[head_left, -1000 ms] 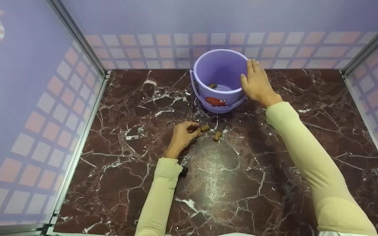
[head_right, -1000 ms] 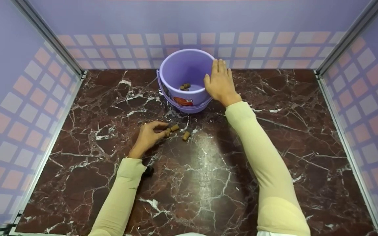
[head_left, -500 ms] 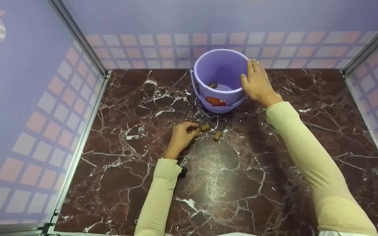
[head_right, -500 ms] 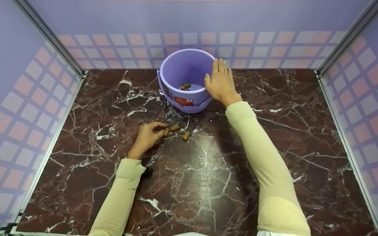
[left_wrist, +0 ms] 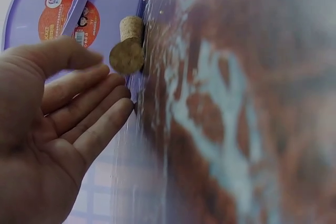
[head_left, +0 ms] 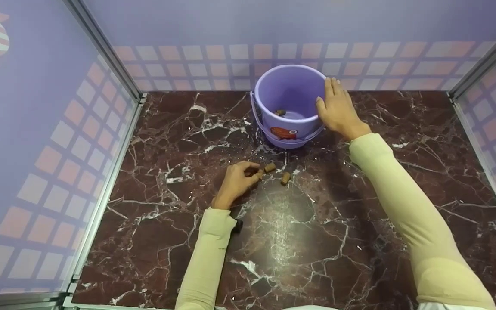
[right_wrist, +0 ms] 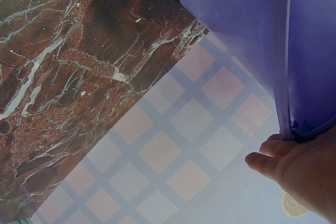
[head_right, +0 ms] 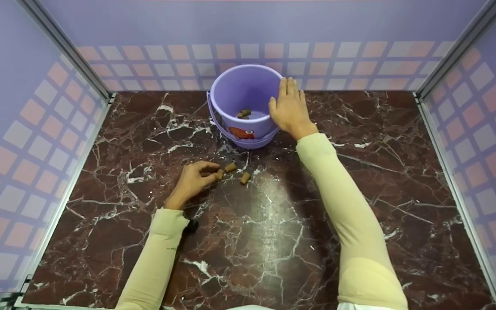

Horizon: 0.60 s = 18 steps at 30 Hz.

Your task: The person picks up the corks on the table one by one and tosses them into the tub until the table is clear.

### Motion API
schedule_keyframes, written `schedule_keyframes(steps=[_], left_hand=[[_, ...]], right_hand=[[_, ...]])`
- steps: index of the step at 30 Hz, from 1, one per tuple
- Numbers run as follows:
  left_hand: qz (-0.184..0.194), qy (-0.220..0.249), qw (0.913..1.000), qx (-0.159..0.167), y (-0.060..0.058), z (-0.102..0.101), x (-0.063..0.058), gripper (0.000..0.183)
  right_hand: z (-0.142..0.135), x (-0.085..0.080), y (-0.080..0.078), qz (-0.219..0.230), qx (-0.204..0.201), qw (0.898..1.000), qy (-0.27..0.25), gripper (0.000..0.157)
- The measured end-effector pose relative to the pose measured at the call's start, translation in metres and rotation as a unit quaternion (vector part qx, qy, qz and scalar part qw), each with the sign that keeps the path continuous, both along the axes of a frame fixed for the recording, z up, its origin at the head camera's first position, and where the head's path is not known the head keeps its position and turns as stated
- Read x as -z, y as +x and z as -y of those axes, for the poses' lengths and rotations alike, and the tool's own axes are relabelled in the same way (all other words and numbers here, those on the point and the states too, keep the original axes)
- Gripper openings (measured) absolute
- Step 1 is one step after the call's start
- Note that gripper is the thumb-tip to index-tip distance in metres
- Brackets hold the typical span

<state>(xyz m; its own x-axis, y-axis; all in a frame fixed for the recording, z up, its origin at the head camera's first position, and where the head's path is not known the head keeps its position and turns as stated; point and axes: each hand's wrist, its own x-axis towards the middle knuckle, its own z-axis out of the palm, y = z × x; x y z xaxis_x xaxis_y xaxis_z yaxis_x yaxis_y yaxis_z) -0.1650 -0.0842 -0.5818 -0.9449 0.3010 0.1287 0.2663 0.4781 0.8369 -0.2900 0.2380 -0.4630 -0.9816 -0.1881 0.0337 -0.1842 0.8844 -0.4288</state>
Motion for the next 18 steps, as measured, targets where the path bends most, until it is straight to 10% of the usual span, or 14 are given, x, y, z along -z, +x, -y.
schedule_keyframes(steps=[18], left_hand=[[-0.015,-0.038,0.9979,0.050,0.0003,-0.0011,-0.0013,0.030]], right_hand=[[-0.0013,0.0023,-0.0016,-0.011,-0.001,1.000,-0.003,0.073]])
